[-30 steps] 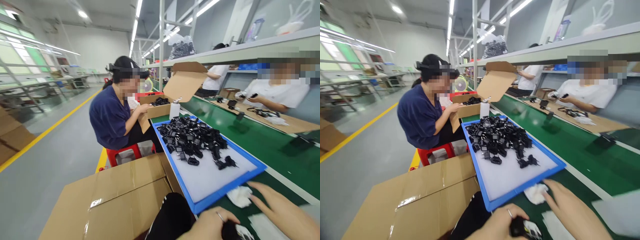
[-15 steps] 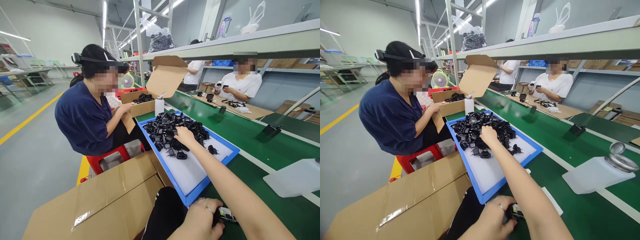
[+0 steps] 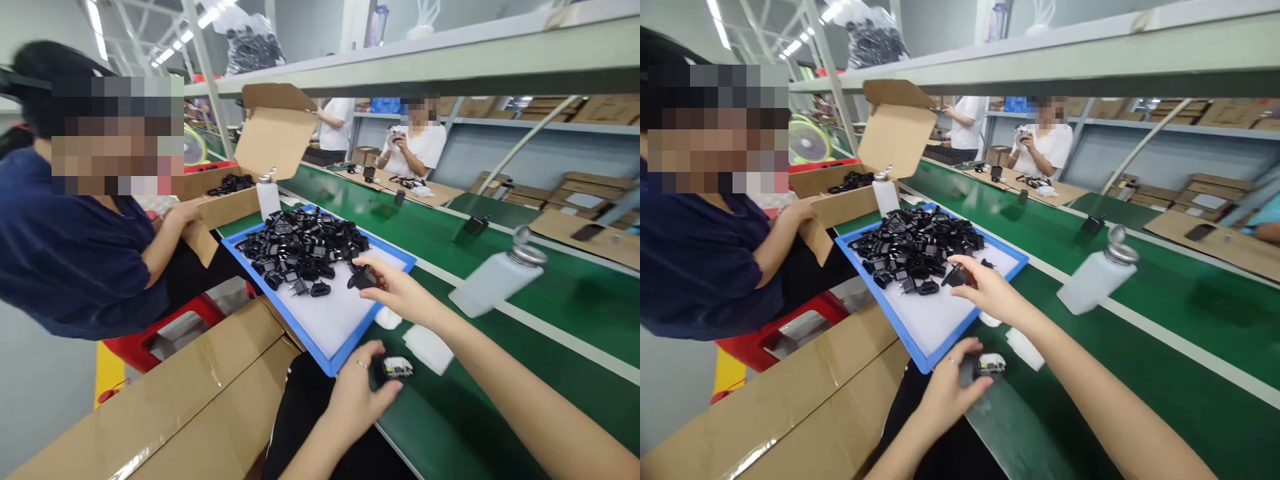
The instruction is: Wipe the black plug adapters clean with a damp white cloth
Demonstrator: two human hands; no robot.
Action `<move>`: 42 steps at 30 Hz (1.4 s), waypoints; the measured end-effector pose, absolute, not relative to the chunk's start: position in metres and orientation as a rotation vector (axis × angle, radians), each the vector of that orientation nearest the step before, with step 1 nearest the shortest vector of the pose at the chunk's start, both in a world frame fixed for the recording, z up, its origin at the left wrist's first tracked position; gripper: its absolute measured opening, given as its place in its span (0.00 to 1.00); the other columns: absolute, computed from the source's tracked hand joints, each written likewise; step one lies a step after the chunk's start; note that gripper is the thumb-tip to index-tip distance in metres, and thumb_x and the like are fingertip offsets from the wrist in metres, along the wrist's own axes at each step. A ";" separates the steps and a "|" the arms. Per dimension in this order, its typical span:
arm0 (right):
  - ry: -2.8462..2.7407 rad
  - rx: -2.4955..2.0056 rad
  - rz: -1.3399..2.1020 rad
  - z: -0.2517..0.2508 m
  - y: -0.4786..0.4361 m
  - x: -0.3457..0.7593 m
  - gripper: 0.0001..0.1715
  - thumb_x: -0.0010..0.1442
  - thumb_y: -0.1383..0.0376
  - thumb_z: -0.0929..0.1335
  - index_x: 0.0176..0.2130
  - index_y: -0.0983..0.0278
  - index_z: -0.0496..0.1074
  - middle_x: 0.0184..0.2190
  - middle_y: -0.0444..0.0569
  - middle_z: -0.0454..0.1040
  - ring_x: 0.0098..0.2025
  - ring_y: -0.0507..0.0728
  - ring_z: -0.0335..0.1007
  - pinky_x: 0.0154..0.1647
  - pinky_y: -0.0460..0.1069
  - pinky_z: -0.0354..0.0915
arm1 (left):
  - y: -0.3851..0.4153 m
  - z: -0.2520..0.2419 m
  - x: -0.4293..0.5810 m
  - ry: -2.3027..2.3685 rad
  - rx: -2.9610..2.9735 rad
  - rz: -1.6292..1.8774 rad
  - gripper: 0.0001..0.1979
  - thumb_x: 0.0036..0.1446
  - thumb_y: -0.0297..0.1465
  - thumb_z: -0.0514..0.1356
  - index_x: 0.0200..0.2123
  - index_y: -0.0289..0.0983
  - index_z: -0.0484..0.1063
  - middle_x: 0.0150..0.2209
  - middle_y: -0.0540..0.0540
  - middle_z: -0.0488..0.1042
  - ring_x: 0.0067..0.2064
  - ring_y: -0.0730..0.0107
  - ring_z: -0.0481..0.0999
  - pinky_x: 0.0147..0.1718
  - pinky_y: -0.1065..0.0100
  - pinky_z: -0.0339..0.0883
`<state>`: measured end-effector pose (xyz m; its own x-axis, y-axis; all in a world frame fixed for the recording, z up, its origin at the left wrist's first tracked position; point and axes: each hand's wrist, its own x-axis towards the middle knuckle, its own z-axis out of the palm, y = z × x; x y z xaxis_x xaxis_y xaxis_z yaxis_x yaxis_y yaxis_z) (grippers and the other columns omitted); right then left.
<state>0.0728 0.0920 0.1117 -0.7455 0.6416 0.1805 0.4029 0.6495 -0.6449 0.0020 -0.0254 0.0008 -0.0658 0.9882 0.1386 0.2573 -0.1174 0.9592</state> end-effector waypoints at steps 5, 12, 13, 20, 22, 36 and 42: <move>-2.657 -1.131 0.721 0.113 0.056 0.134 0.21 0.55 0.74 0.59 0.48 0.67 0.53 0.42 0.51 0.62 0.32 0.54 0.63 0.31 0.47 0.60 | -0.022 0.003 -0.002 1.396 1.475 1.195 0.22 0.43 0.31 0.58 0.44 0.36 0.57 0.42 0.46 0.67 0.45 0.71 0.65 0.47 0.65 0.57; -2.857 -1.094 0.318 0.102 0.024 0.146 0.08 0.52 0.76 0.64 0.33 0.66 0.63 0.32 0.46 0.61 0.26 0.51 0.60 0.23 0.45 0.56 | -0.025 0.007 -0.001 1.397 1.506 1.187 0.23 0.43 0.30 0.58 0.45 0.36 0.58 0.42 0.47 0.67 0.44 0.72 0.66 0.45 0.67 0.58; -2.870 -1.102 0.302 0.100 0.022 0.144 0.07 0.52 0.76 0.63 0.34 0.66 0.64 0.32 0.46 0.61 0.26 0.51 0.60 0.22 0.45 0.56 | -0.025 0.008 -0.001 1.404 1.516 1.191 0.23 0.43 0.30 0.59 0.45 0.36 0.58 0.42 0.47 0.68 0.44 0.72 0.66 0.44 0.67 0.59; -2.851 -1.137 0.469 0.090 0.024 0.135 0.07 0.52 0.76 0.64 0.35 0.69 0.65 0.30 0.47 0.61 0.29 0.52 0.61 0.27 0.46 0.59 | -0.024 0.011 -0.001 1.429 1.688 1.230 0.17 0.46 0.30 0.57 0.42 0.36 0.63 0.41 0.48 0.68 0.42 0.73 0.67 0.40 0.71 0.61; -2.822 -1.130 0.553 0.087 0.025 0.138 0.08 0.51 0.75 0.65 0.35 0.68 0.65 0.30 0.46 0.62 0.30 0.52 0.61 0.29 0.46 0.59 | -0.024 0.012 -0.001 1.438 1.726 1.234 0.16 0.46 0.30 0.57 0.41 0.36 0.64 0.41 0.48 0.68 0.41 0.74 0.67 0.40 0.72 0.61; -2.759 -1.105 0.547 0.071 0.022 0.147 0.08 0.53 0.72 0.62 0.37 0.65 0.64 0.34 0.45 0.65 0.35 0.54 0.62 0.32 0.50 0.62 | -0.025 0.031 -0.003 1.521 1.783 0.995 0.14 0.45 0.30 0.59 0.39 0.38 0.66 0.38 0.50 0.69 0.40 0.72 0.68 0.39 0.72 0.62; -2.738 -1.120 0.629 0.065 0.028 0.145 0.10 0.51 0.74 0.64 0.36 0.65 0.65 0.36 0.46 0.65 0.36 0.54 0.62 0.35 0.48 0.61 | -0.019 0.063 0.003 1.807 1.844 0.435 0.12 0.45 0.32 0.58 0.36 0.39 0.68 0.35 0.49 0.70 0.38 0.64 0.69 0.35 0.67 0.63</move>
